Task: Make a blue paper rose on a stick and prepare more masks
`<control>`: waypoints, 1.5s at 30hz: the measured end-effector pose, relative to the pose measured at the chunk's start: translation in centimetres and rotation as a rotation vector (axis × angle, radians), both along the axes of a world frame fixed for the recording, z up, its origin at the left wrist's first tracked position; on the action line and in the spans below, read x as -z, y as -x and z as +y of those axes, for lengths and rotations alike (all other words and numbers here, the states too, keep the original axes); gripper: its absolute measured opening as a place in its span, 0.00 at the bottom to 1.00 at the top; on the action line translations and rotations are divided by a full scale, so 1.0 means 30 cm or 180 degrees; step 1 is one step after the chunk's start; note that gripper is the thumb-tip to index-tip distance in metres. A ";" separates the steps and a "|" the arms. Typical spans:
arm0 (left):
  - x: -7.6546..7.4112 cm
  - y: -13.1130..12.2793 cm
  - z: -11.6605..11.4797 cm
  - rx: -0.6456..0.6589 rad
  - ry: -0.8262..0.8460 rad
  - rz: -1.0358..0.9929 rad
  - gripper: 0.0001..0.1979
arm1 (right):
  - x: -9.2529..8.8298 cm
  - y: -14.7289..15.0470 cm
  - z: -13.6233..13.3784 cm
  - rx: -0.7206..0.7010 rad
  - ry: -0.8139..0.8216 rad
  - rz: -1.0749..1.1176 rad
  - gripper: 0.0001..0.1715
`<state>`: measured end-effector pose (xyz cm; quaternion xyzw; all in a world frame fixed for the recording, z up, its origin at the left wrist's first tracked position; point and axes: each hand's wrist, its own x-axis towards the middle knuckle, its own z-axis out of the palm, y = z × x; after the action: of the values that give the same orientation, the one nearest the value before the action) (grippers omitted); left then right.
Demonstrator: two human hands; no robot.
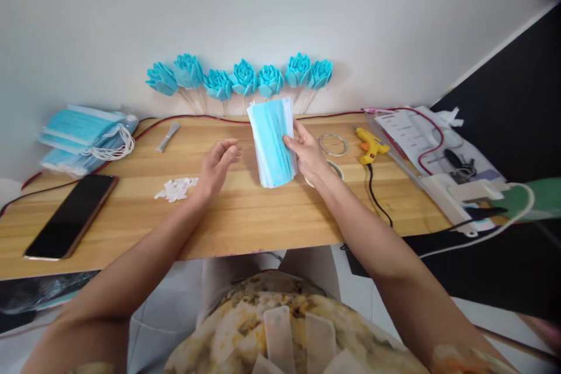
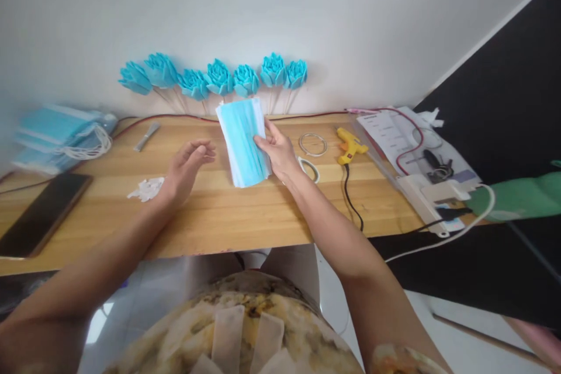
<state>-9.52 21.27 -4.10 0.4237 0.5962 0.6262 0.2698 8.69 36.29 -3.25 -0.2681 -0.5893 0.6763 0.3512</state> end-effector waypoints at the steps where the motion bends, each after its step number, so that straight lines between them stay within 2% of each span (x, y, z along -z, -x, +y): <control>1: 0.004 0.000 0.003 0.0151 0.0047 -0.0354 0.25 | -0.003 -0.002 -0.007 -0.0034 0.0042 0.0036 0.51; 3: 0.006 -0.021 0.006 0.0679 0.0094 -0.0898 0.31 | -0.008 0.000 -0.028 -0.0190 0.0108 0.0069 0.50; 5: -0.002 -0.053 0.004 0.1249 0.0176 -0.1317 0.32 | -0.010 0.004 -0.053 -0.0343 0.0135 0.0036 0.48; 7: -0.011 -0.076 0.000 0.1517 0.0275 -0.1642 0.31 | -0.009 0.009 -0.076 -0.0424 0.0129 -0.0038 0.46; 10: -0.016 -0.076 -0.003 0.1293 0.0341 -0.1869 0.26 | 0.000 0.012 -0.093 -0.0420 0.0152 -0.0076 0.42; 16: -0.004 -0.039 -0.002 0.0725 0.0238 -0.1777 0.16 | 0.040 0.008 -0.088 -0.0311 0.0340 -0.0095 0.30; 20: 0.008 -0.032 0.003 0.0474 0.0152 -0.1739 0.15 | 0.034 0.008 -0.095 -0.0385 0.0325 -0.0148 0.26; 23: 0.009 -0.030 0.007 0.0459 0.0157 -0.1623 0.16 | 0.017 0.012 -0.105 -0.0519 0.0306 -0.0073 0.28; 26: 0.001 -0.035 0.009 0.0514 0.0111 -0.1647 0.19 | 0.015 0.013 -0.104 -0.0266 0.0172 -0.0069 0.28; 30: -0.009 -0.046 0.010 0.0557 0.0041 -0.1792 0.22 | 0.046 0.009 -0.082 0.0051 -0.0219 -0.0246 0.20; 34: -0.007 -0.047 0.015 0.0524 -0.0100 -0.1932 0.20 | 0.075 0.009 -0.052 0.0322 -0.0643 -0.0322 0.16; 36: -0.002 -0.042 0.017 0.0458 -0.0162 -0.2005 0.18 | 0.079 0.008 -0.028 0.0536 -0.0762 -0.0255 0.20; 39: 0.004 -0.027 0.020 0.0377 -0.0202 -0.2083 0.14 | 0.077 -0.005 0.024 0.0951 -0.0832 -0.0242 0.38; 41: 0.009 -0.016 0.022 0.0317 -0.0208 -0.2130 0.13 | 0.067 -0.025 0.061 0.1277 -0.1016 -0.0356 0.44; 43: 0.012 -0.007 0.023 0.0249 -0.0216 -0.2173 0.12 | 0.048 -0.050 0.082 0.1680 -0.1427 -0.0566 0.42; 45: 0.012 -0.001 0.024 0.0214 -0.0228 -0.2199 0.12 | 0.021 -0.071 0.076 0.2052 -0.2001 -0.0872 0.36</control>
<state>-9.48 21.98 -4.44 0.2154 0.4331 0.7440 0.4611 10.81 38.58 -3.89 -0.4049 -0.6932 0.2799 0.5265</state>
